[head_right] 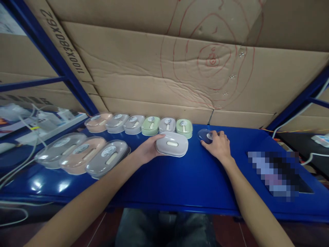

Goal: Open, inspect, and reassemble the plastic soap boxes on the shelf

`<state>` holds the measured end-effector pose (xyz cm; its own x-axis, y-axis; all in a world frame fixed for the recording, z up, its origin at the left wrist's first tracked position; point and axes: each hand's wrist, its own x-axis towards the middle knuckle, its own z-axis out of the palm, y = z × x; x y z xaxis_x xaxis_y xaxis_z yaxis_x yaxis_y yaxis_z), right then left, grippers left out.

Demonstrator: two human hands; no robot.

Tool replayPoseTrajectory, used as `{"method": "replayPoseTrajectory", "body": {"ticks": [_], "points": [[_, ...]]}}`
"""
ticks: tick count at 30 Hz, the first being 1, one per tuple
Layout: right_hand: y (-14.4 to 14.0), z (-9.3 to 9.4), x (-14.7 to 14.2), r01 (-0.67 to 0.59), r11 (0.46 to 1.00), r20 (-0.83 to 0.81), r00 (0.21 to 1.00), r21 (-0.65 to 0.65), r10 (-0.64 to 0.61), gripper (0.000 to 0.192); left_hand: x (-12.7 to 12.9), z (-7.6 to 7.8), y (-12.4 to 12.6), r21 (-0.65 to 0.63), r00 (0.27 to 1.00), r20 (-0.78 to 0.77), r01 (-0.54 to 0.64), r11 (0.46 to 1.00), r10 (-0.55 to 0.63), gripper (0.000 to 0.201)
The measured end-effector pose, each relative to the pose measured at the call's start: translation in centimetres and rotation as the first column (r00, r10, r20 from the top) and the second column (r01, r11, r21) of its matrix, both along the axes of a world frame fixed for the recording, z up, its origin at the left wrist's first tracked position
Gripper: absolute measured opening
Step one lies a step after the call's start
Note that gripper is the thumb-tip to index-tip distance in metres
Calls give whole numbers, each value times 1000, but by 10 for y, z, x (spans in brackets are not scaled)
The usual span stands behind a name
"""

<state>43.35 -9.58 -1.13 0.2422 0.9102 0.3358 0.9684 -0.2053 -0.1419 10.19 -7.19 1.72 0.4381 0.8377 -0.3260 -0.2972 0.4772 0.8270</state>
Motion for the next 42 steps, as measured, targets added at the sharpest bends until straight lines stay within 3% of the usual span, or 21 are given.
{"method": "replayPoseTrajectory", "body": {"ticks": [4,7,9,11,13,16,19,23,36,39,42], "points": [[0,4,1,18,999,-49,999,49,-16,69,1,3,-1,-26,999,36,35,999,-34,36],[0,6,-4,44,974,-155,988,224,-9,65,1,4,-1,-30,996,60,72,997,-70,37],[-4,7,-13,25,927,-229,971,375,66,67,2,4,-1,-30,993,74,89,996,-87,38],[-12,9,-29,-70,864,-244,945,498,217,68,3,3,-1,-30,990,91,114,993,-111,40],[-24,11,-49,-266,790,-175,890,553,421,65,4,2,-1,-31,985,100,147,989,-143,43],[-39,13,-76,-541,661,-48,754,520,655,70,6,2,-2,-18,976,105,192,981,-189,48],[-47,11,-91,-669,604,6,672,434,740,81,8,3,-4,10,966,114,231,973,-230,53],[-47,5,-95,-720,585,33,641,373,767,87,8,5,-8,32,971,97,215,976,-217,50],[-47,1,-96,-711,610,-25,644,350,765,85,9,1,-11,110,977,64,195,975,-203,42],[-46,1,-96,-699,614,-115,621,366,775,85,9,2,-11,101,980,63,183,978,-190,42],[-41,-3,-91,-592,658,-334,570,466,750,78,8,4,-11,100,984,57,165,981,-172,48]]}}
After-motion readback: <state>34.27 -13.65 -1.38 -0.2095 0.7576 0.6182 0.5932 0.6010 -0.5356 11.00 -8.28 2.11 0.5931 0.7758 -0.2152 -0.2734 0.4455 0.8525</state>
